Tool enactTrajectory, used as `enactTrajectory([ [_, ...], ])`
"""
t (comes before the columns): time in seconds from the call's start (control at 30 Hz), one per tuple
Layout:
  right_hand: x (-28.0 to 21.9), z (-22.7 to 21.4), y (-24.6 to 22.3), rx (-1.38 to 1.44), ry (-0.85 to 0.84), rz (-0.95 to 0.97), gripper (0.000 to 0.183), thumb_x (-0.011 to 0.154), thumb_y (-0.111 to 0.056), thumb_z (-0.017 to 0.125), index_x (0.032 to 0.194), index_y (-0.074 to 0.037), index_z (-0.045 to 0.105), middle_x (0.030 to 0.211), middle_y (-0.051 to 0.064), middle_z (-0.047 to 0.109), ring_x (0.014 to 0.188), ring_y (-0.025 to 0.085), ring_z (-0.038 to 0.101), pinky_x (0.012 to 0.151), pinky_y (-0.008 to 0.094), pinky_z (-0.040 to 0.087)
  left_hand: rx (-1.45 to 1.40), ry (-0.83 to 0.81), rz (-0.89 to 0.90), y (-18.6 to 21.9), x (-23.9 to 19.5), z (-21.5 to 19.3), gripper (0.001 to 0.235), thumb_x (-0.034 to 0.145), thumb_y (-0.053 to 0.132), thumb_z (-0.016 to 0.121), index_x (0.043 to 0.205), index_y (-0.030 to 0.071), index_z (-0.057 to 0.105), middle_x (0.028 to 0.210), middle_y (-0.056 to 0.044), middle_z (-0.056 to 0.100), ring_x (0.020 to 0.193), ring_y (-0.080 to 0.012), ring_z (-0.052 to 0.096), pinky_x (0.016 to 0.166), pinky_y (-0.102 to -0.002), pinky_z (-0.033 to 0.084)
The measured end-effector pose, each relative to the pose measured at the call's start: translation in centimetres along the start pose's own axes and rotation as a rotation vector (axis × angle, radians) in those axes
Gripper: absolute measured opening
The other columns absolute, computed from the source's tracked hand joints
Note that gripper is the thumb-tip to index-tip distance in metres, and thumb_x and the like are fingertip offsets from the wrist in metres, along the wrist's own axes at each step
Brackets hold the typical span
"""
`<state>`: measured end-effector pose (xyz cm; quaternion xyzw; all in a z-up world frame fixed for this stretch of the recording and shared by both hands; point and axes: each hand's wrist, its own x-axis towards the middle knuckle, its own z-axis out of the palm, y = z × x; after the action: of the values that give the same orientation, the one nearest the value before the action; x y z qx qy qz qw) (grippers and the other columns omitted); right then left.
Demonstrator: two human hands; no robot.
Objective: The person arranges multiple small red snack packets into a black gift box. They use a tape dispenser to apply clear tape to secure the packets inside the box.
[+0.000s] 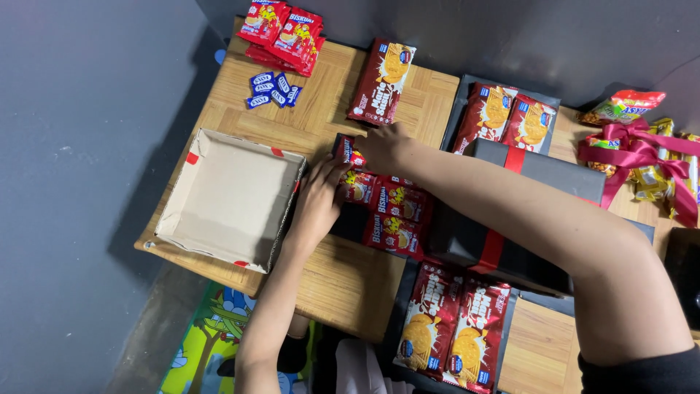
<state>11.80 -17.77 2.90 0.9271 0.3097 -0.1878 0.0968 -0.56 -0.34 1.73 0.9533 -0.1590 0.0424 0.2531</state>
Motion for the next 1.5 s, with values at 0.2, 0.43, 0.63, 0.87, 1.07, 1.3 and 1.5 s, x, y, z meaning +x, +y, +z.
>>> enactTrajectory([
  [0.2,1.0,2.1,1.3,-0.029,0.05,0.007,0.031,0.098,-0.034,0.06,0.122,-0.018,0.071,0.105,0.004,0.075,0.104,0.026,0.074,0.082,0.045,0.058,-0.003,0.111,0.067,0.2,0.0,-0.1,0.035,0.103,0.02,0.06,0.138,0.016,0.061,0.142,-0.006,0.056,0.139,-0.0284,0.048,0.105,-0.048,0.045],
  [0.43,-1.2,-0.1,0.7,0.024,0.001,-0.021,0.029,0.097,-0.028,0.058,0.116,-0.017,0.077,0.104,0.009,0.077,0.107,0.029,0.074,0.086,0.05,0.059,0.128,0.161,0.175,3.2,0.6,-8.8,0.035,0.104,0.023,0.056,0.139,0.02,0.059,0.134,-0.003,0.06,0.127,-0.027,0.058,0.097,-0.047,0.05],
  [0.63,-1.8,-1.4,0.7,0.039,0.009,-0.038,0.03,0.097,-0.031,0.054,0.111,-0.02,0.077,0.101,0.008,0.077,0.106,0.028,0.074,0.087,0.05,0.059,0.354,0.227,0.147,-6.1,12.2,-10.4,0.03,0.103,0.032,0.062,0.132,0.025,0.062,0.124,0.003,0.06,0.114,-0.0231,0.063,0.091,-0.046,0.049],
  [0.87,-3.6,-4.1,0.3,0.156,-0.072,-0.06,0.02,0.087,-0.002,0.054,0.088,-0.006,0.074,0.079,0.009,0.071,0.064,0.018,0.061,0.07,0.037,0.053,0.595,0.413,-0.156,-17.4,24.4,-7.1,0.054,0.087,0.028,0.08,0.125,-0.002,0.058,0.109,-0.02,0.059,0.098,-0.0352,0.058,0.086,-0.051,0.041],
  [1.07,-3.1,-3.4,0.7,0.167,-0.024,-0.077,0.019,0.083,-0.002,0.057,0.084,-0.005,0.075,0.076,0.011,0.072,0.058,0.019,0.061,0.059,0.035,0.053,0.599,0.393,-0.284,-20.0,26.1,-5.4,0.064,0.083,0.031,0.085,0.129,-0.002,0.054,0.112,-0.021,0.062,0.101,-0.035,0.058,0.088,-0.05,0.039],
  [1.3,-2.4,-2.7,0.9,0.148,-0.013,-0.081,0.021,0.082,0.0,0.053,0.079,-0.006,0.073,0.069,0.01,0.068,0.053,0.016,0.057,0.049,0.031,0.05,0.558,0.482,-0.258,-18.0,25.4,-6.2,0.07,0.083,0.023,0.086,0.138,0.0,0.049,0.115,-0.017,0.062,0.104,-0.0304,0.057,0.09,-0.049,0.039],
  [1.5,-2.3,-3.9,1.4,0.222,0.162,-0.025,0.038,0.11,-0.041,0.048,0.11,-0.007,0.065,0.076,0.007,0.072,0.061,0.023,0.07,0.058,0.043,0.057,0.503,0.562,-0.09,-12.7,21.8,-7.9,0.069,0.086,0.024,0.087,0.139,-0.001,0.05,0.113,-0.015,0.066,0.101,-0.0267,0.064,0.091,-0.046,0.044],
])
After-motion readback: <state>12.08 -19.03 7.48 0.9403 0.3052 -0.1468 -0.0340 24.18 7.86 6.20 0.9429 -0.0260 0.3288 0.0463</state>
